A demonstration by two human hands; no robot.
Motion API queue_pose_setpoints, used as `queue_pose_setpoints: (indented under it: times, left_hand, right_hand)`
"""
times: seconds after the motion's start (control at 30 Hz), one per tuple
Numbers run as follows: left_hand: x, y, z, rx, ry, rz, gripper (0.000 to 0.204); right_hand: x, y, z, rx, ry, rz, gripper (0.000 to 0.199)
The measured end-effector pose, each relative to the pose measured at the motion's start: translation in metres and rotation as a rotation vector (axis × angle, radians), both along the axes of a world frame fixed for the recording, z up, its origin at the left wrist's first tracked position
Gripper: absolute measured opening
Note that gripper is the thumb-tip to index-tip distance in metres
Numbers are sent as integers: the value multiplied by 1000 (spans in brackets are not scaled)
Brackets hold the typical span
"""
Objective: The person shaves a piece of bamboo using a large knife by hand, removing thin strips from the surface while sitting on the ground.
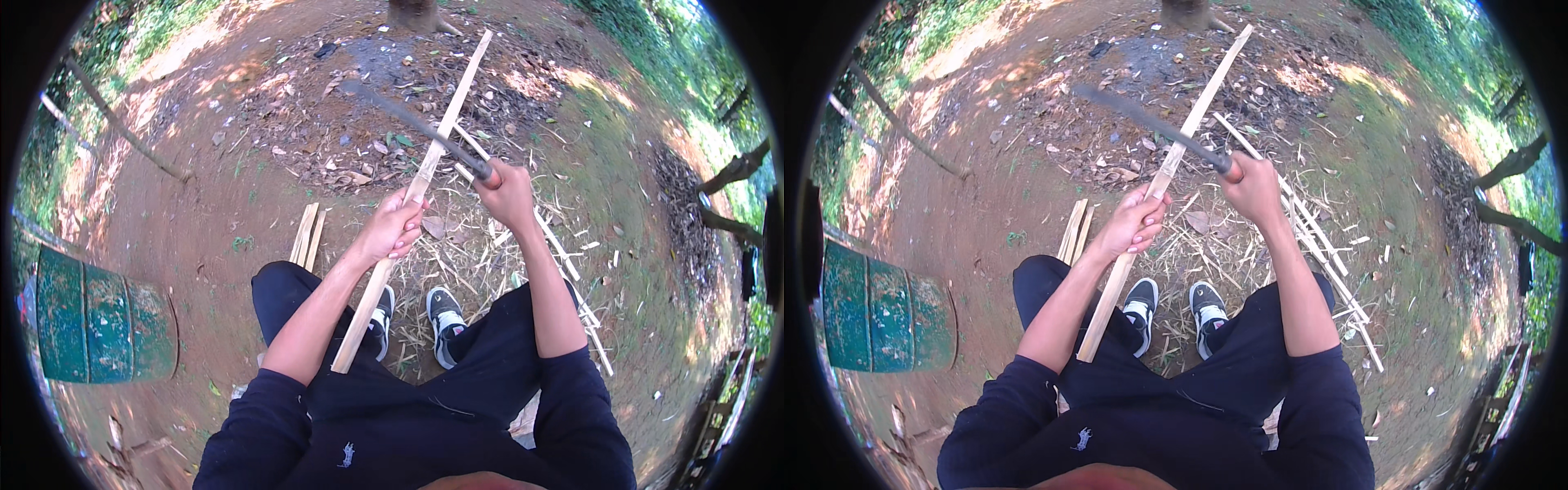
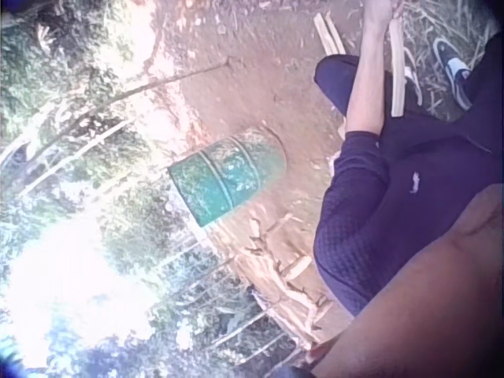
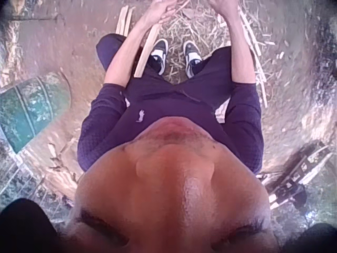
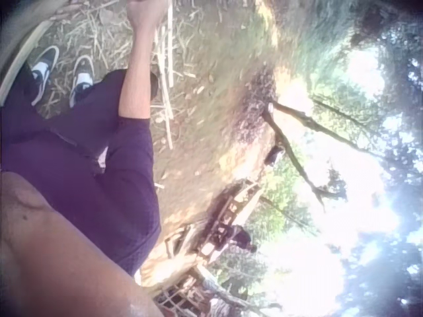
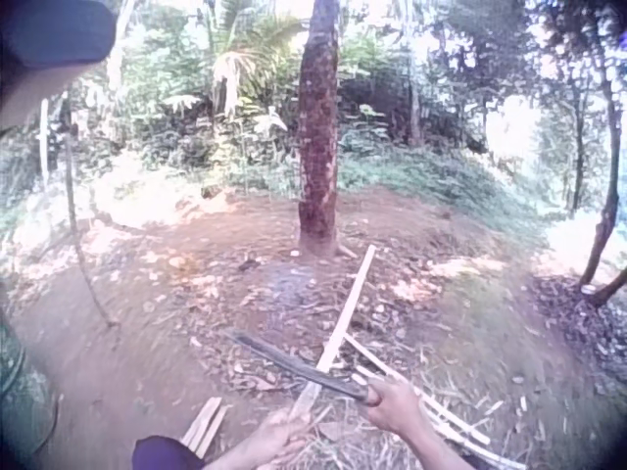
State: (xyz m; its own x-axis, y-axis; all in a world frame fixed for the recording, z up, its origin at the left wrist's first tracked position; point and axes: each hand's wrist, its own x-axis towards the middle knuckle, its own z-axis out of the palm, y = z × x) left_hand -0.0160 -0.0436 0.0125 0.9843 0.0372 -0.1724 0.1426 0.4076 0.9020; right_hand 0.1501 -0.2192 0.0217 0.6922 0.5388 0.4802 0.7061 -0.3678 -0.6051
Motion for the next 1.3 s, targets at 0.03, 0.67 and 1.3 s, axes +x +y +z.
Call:
queue_pose_setpoints:
  times: [0.03, 0.67, 1.3]
  left_hand:
    - [-3, 3, 7, 53, 13, 19, 22]
    - [-12, -2, -11, 789, -243, 321, 33]
    - [-19, -1, 4, 836, -263, 292, 29]
  right_hand:
    - [-4, 3, -1, -38, -89, 26, 11]
    - [-17, 36, -21, -204, -525, 133, 9]
    - [5, 33, -28, -96, -638, 129, 20]
